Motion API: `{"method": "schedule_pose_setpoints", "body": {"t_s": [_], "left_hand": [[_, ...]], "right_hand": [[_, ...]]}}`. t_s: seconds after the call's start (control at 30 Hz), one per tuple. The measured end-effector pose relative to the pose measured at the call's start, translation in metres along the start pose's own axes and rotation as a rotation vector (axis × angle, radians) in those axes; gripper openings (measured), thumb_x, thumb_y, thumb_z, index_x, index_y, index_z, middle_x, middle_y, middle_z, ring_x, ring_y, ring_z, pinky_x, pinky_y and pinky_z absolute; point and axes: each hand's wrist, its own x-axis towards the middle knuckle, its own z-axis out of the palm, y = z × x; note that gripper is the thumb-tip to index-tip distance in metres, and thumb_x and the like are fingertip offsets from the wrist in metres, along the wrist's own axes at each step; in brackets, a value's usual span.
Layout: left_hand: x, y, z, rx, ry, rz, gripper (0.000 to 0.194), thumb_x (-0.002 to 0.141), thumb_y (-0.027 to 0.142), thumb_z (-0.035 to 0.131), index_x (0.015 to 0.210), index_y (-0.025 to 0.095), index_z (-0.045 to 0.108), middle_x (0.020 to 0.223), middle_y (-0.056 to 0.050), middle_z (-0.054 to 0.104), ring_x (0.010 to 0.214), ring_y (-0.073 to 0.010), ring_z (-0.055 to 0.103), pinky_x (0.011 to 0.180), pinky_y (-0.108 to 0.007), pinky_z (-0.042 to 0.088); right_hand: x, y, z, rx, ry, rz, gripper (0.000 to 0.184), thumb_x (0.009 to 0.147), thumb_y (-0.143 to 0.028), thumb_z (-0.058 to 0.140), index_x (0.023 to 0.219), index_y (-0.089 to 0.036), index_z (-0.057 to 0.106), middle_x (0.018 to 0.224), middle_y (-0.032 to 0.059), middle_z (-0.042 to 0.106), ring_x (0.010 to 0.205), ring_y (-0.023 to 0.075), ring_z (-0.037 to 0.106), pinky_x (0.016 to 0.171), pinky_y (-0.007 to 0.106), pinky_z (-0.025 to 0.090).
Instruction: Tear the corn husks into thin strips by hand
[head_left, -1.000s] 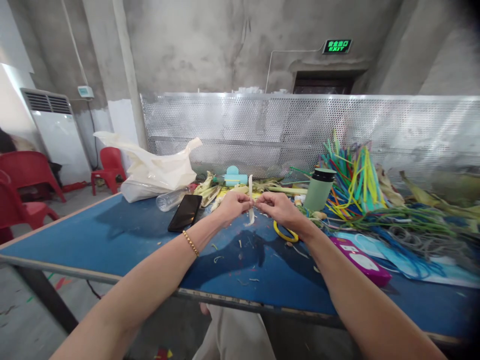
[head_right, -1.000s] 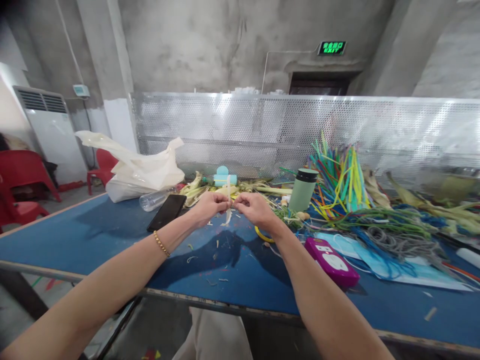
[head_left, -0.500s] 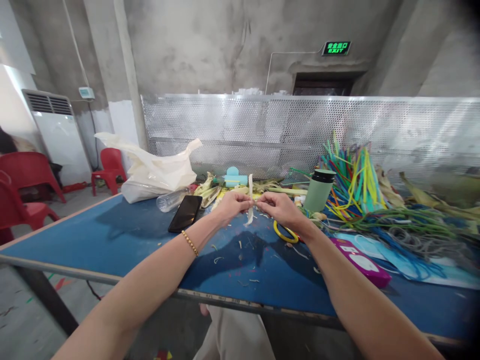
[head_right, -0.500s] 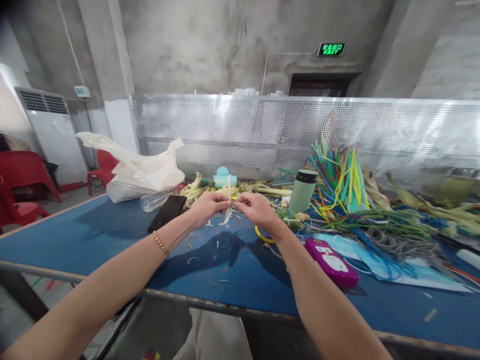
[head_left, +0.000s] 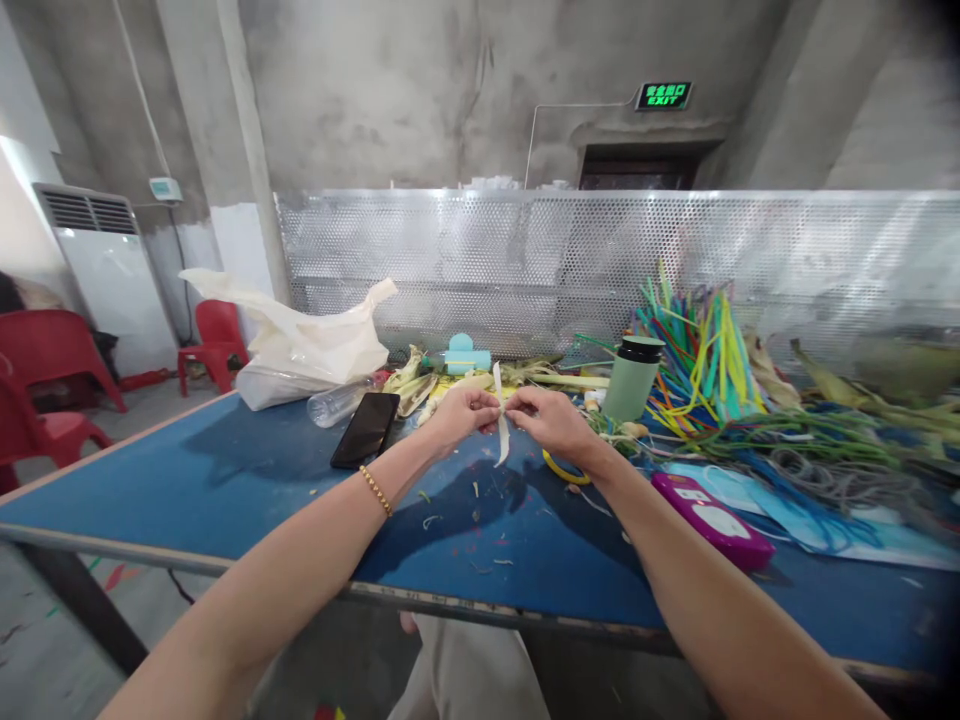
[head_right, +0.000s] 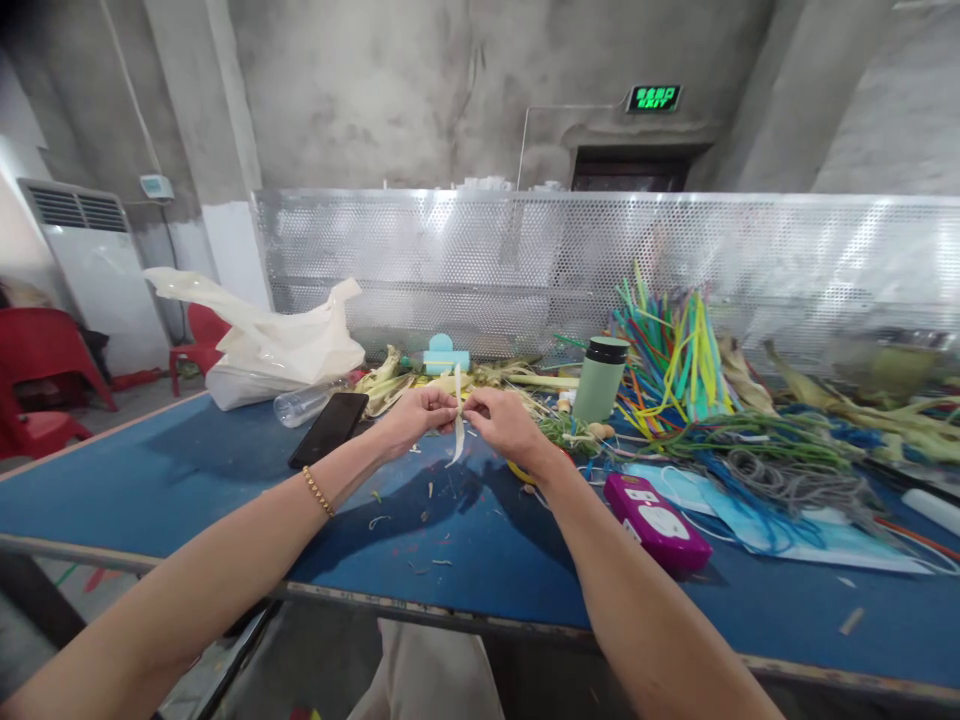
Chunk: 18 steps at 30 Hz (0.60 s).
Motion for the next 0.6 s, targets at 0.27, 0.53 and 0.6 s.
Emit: {"method": "schedule_pose_setpoints", "body": {"t_s": [0.27, 0.53, 0.6], "left_hand": [[0.0001, -0.0004, -0.0001, 0.064, 0.013, -0.01, 0.008, 0.075, 0.016, 0.066, 0.072, 0.01, 0.063, 0.058, -0.001, 0.059, 0.05, -0.0074, 0.05, 0.053, -0.021, 0.04], [0.003, -0.0033, -0.0028, 0.096, 0.013, 0.021, 0.012, 0.071, 0.02, 0.07, 0.071, 0.01, 0.063, 0.054, 0.0, 0.057, 0.049, -0.0086, 0.051, 0.052, -0.022, 0.04], [0.0031, -0.0031, -0.0037, 0.113, 0.014, 0.035, 0.011, 0.071, 0.019, 0.069, 0.072, 0.009, 0.064, 0.053, -0.001, 0.057, 0.049, -0.0086, 0.05, 0.051, -0.022, 0.039]], "right_hand": [[-0.0007, -0.0053, 0.0024, -0.029, -0.045, 0.008, 0.01, 0.079, -0.014, 0.051, 0.073, -0.017, 0.058, 0.058, 0.0, 0.058, 0.056, 0.0131, 0.05, 0.059, 0.025, 0.034], [0.0001, -0.0049, 0.0023, -0.04, -0.007, -0.032, 0.008, 0.075, -0.014, 0.052, 0.069, -0.017, 0.058, 0.06, -0.0003, 0.056, 0.057, 0.0122, 0.046, 0.057, 0.024, 0.031], [0.0001, -0.0058, 0.0013, -0.034, -0.013, -0.042, 0.008, 0.076, -0.014, 0.052, 0.07, -0.017, 0.057, 0.06, -0.0005, 0.056, 0.057, 0.012, 0.046, 0.057, 0.024, 0.031]]}}
